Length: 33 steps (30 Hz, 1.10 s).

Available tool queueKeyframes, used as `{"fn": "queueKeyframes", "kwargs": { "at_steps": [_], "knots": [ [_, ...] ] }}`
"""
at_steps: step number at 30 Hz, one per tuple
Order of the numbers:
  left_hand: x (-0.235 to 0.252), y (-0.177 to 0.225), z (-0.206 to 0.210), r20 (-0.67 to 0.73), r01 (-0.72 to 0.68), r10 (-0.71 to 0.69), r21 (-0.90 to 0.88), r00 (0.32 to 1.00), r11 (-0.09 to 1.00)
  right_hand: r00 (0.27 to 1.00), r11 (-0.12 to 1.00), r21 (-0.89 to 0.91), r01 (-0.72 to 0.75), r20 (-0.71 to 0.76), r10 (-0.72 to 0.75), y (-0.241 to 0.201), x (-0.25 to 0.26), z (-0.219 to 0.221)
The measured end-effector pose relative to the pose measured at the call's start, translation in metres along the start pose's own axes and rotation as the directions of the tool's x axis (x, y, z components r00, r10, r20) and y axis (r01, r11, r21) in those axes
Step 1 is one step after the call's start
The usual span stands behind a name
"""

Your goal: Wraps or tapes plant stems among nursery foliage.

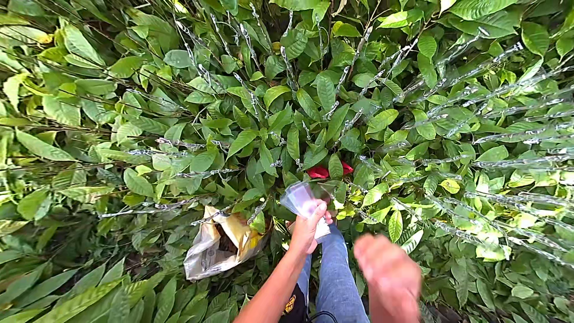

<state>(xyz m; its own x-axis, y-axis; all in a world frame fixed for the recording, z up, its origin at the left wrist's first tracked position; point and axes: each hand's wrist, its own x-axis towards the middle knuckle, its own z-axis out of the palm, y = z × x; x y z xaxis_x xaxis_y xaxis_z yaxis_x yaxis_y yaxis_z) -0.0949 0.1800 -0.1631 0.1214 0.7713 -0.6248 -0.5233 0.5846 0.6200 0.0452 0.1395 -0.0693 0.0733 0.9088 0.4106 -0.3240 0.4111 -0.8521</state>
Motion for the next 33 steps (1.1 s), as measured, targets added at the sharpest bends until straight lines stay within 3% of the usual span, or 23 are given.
{"fn": "queueKeyframes", "kwargs": {
  "at_steps": [2, 4, 6, 8, 10, 13, 16, 20, 24, 29, 33],
  "knots": [
    [-0.001, -0.001, -0.002, -0.014, -0.030, 0.030, -0.017, 0.999, 0.999, 0.936, 0.953, -0.170, -0.252, -0.293, 0.195, 0.074, -0.014, 0.004],
    [-0.002, -0.004, -0.001, -0.043, -0.061, 0.060, -0.016, 0.997, 0.998, 0.827, 0.862, -0.073, -0.501, -0.333, 0.452, 0.113, -0.021, 0.008],
    [-0.002, -0.009, -0.003, -0.042, -0.089, 0.090, 0.009, 0.995, 0.996, 0.722, 0.803, 0.159, -0.574, -0.363, 0.589, 0.124, -0.018, 0.017],
    [-0.001, -0.013, -0.011, -0.026, -0.126, 0.127, 0.037, 0.992, 0.991, 0.652, 0.781, 0.330, -0.530, -0.431, 0.624, 0.123, -0.011, 0.017],
    [0.000, -0.013, -0.022, -0.009, -0.155, 0.157, 0.105, 0.988, 0.982, 0.708, 0.818, 0.369, -0.441, -0.417, 0.570, 0.120, -0.007, -0.002],
    [0.001, -0.007, -0.035, -0.054, -0.190, 0.202, 0.183, 0.978, 0.965, 0.804, 0.834, 0.104, -0.541, -0.229, 0.550, 0.110, -0.003, -0.038],
    [0.003, 0.003, -0.043, -0.037, -0.221, 0.239, 0.259, 0.970, 0.940, 0.749, 0.690, -0.356, -0.630, -0.042, 0.662, 0.100, -0.003, -0.051],
    [0.007, 0.015, -0.046, 0.264, -0.262, 0.166, 0.388, 0.950, 0.884, 0.646, 0.527, -0.673, -0.519, 0.096, 0.758, 0.095, -0.006, -0.047],
    [0.007, 0.015, -0.039, 0.285, -0.333, 0.232, 0.391, 0.930, 0.858, 0.636, 0.511, -0.672, -0.536, 0.076, 0.768, 0.095, -0.013, -0.035],
    [0.003, 0.006, -0.029, 0.125, -0.334, 0.310, 0.329, 0.942, 0.883, 0.808, 0.643, -0.601, -0.474, -0.008, 0.589, 0.104, -0.034, -0.029],
    [0.009, -0.007, -0.026, 0.053, -0.252, 0.247, 0.258, 0.968, 0.933, 0.834, 0.616, -0.652, -0.442, -0.045, 0.550, 0.100, -0.039, -0.038]
  ]
}}
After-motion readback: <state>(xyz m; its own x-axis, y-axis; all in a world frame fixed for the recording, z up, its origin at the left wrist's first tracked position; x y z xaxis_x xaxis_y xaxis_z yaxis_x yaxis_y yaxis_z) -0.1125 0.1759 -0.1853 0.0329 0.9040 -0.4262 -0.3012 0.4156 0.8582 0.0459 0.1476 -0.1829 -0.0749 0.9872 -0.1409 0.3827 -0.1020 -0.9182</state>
